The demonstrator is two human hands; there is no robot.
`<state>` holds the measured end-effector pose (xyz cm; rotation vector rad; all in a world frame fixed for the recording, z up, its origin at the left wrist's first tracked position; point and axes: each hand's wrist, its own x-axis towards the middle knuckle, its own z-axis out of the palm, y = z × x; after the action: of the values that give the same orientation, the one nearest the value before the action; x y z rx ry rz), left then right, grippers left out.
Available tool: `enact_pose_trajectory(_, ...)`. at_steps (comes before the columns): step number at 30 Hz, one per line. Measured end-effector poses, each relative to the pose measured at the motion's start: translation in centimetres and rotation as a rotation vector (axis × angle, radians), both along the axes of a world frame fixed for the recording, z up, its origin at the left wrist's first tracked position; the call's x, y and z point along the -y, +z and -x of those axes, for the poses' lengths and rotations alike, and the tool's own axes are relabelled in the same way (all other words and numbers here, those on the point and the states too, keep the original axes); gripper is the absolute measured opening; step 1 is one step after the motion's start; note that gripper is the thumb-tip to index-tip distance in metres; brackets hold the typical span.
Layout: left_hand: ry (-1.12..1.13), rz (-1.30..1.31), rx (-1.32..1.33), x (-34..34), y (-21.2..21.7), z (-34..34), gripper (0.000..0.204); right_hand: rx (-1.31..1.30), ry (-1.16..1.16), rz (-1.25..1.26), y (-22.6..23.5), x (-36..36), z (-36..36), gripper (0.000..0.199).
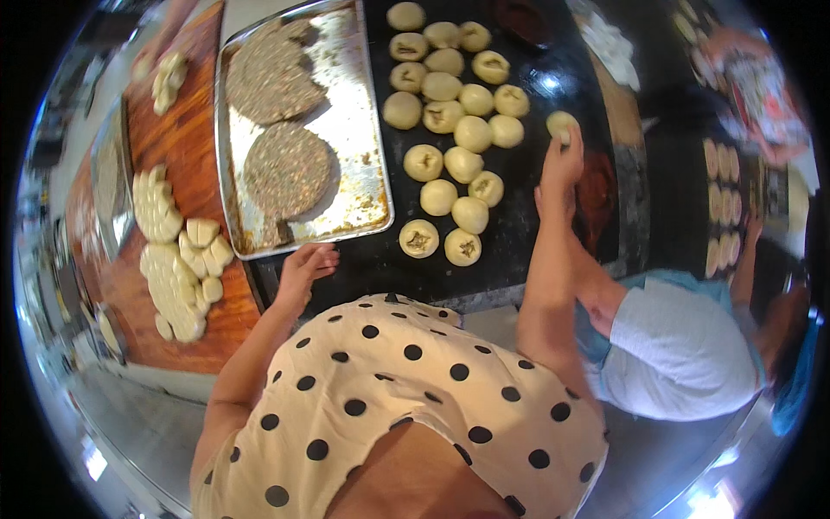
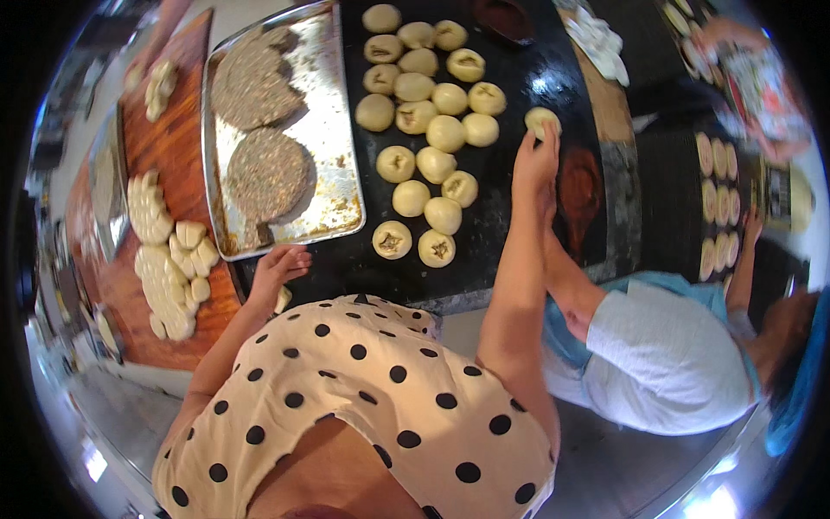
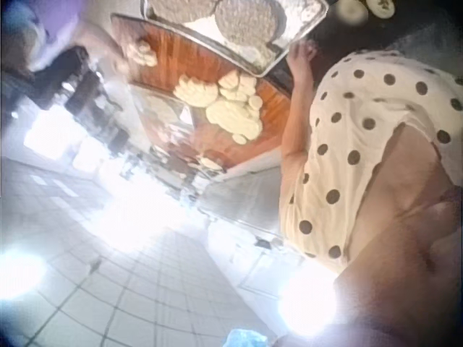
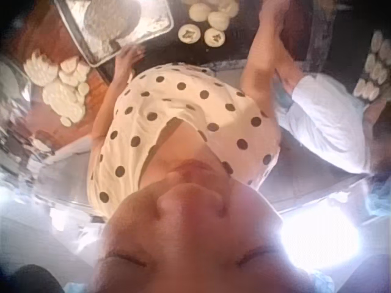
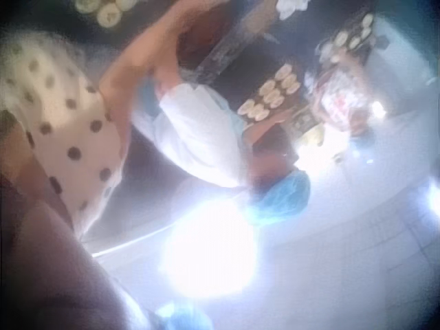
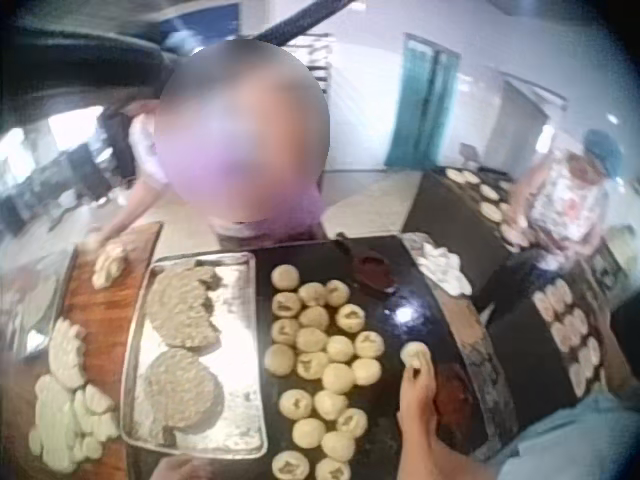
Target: The person takes pieces of dough and fills them with a meat mixture, shaping them into rounds on a prep table.
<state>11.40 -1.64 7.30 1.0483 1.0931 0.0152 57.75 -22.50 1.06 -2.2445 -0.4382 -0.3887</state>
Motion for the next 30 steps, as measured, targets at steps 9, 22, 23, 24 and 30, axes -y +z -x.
enact_pose_trajectory(9, -0.318, -0.78, -0.578, 2.1, -2.9, 15.6, 0.068, -0.497, 0.919, -0.145, 2.6, -2.7, 31.7, 0.02)
enact_pose_trajectory(22, -0.507, -0.741, -0.154, 1.7, -7.8, 16.1, 0.047, -0.926, 0.804, -0.058, 1.5, -4.4, 44.6, 0.02)
enact_pose_trajectory(23, -0.541, -0.704, -0.113, 1.9, -6.9, 15.2, 0.046, -0.874, 0.763, -0.05, 1.1, -4.6, 44.7, 0.02)
enact_pose_trajectory(24, -0.6, -0.688, -0.127, 2.1, -5.4, 14.1, 0.048, -0.822, 0.716, -0.046, 0.6, -4.7, 44.9, 0.02)
enact_pose_trajectory(30, -0.302, -0.527, -0.003, 5.6, -9.9, 13.9, 0.048, -0.671, 0.51, 0.261, -3.8, -7.6, 45.8, 0.044)
